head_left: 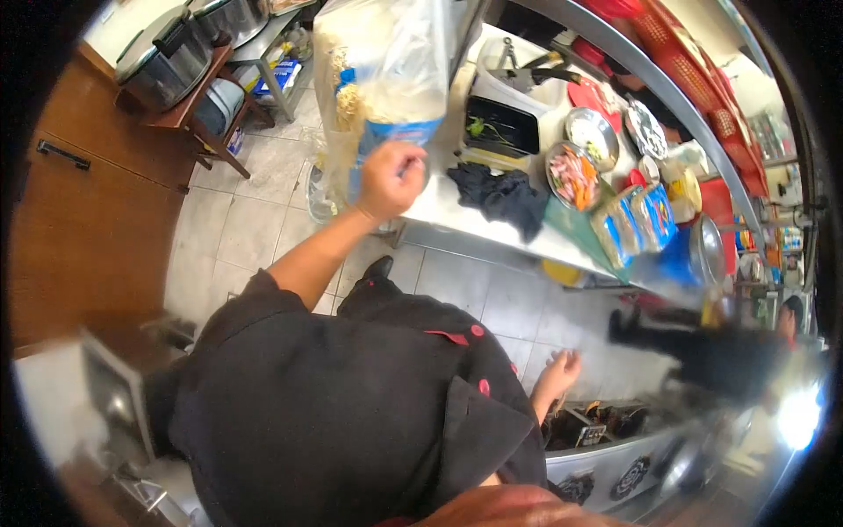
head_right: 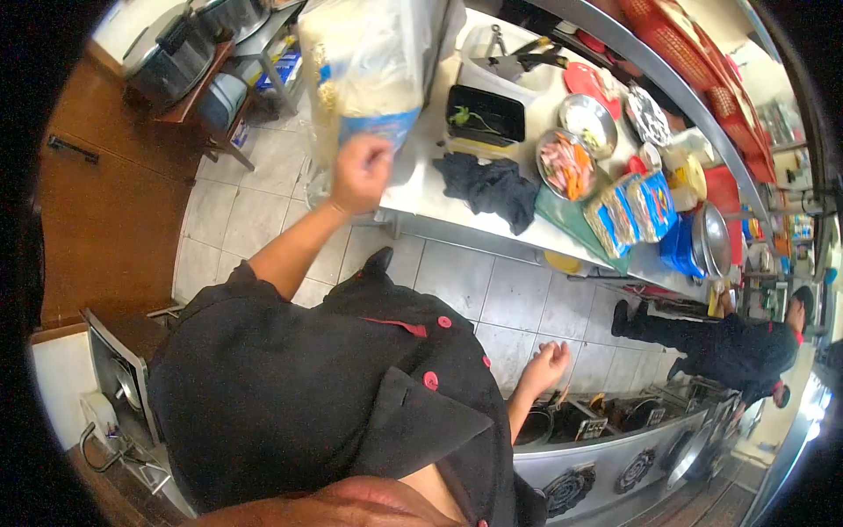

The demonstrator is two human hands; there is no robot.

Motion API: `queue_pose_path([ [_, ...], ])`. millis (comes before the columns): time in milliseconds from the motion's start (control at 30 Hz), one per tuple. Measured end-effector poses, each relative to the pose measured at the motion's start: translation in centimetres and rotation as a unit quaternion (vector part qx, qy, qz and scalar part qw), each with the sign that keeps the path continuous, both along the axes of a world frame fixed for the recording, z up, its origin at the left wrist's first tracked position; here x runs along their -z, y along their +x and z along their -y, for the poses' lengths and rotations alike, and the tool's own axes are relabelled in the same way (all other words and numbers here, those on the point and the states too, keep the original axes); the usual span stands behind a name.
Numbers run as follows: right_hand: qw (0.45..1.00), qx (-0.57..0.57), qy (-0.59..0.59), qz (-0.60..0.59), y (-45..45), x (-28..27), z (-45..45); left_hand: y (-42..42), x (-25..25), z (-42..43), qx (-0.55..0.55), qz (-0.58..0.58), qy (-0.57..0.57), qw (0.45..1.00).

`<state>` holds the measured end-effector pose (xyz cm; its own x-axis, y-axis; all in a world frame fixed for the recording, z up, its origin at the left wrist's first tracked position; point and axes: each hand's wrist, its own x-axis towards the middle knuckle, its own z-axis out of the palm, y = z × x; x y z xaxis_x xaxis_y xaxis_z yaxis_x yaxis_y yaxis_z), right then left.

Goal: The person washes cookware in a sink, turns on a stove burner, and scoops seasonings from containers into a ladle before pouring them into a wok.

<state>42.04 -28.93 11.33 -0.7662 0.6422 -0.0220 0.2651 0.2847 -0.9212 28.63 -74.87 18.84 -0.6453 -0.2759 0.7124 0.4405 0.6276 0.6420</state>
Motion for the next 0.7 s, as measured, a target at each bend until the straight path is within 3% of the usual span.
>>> queue_pose_path([
  [67,0.998,-0.031,-0.041,0.03,-2.8,0.3,4.1,-1.0,-2.1,4.9,-0.103,-0.012,0.029,0.994],
  [100,0.996,-0.059,-0.035,0.059,-4.0,-0.4,6.2,-2.1,-2.7,7.3,-0.102,-0.011,0.029,0.994],
  [167,0.993,-0.091,-0.047,0.065,-6.2,0.0,10.0,-3.9,-3.1,11.7,-0.171,0.03,-0.117,0.978],
  [300,0.975,-0.221,0.019,0.005,-10.3,0.8,16.3,-7.3,-1.8,15.4,-0.045,0.156,-0.226,0.961],
  [333,0.959,-0.25,0.131,0.002,-11.1,-2.0,18.9,-7.7,-2.0,16.0,-0.022,0.185,-0.249,0.95],
  [367,0.961,-0.271,0.054,-0.011,-11.7,-1.8,20.0,-7.8,-3.0,16.3,0.011,0.242,-0.257,0.936],
  [433,0.944,-0.318,0.086,-0.006,-11.9,-4.9,22.5,-7.7,-5.3,16.4,0.052,0.292,-0.271,0.916],
  [500,0.943,-0.326,0.064,-0.004,-11.1,-4.6,23.4,-7.3,-6.7,15.9,0.04,0.394,-0.274,0.876],
  [533,0.936,-0.349,0.04,-0.005,-10.8,-4.3,23.4,-7.2,-7.4,15.4,0.045,0.392,-0.275,0.877],
  [667,0.937,-0.346,0.034,0.035,-9.2,-1.3,22.2,-7.1,-10.4,13.7,0.005,0.582,-0.294,0.758],
  [700,0.938,-0.345,0.031,0.031,-9.0,-0.8,22.1,-7.0,-10.8,13.5,0.003,0.58,-0.299,0.758],
])
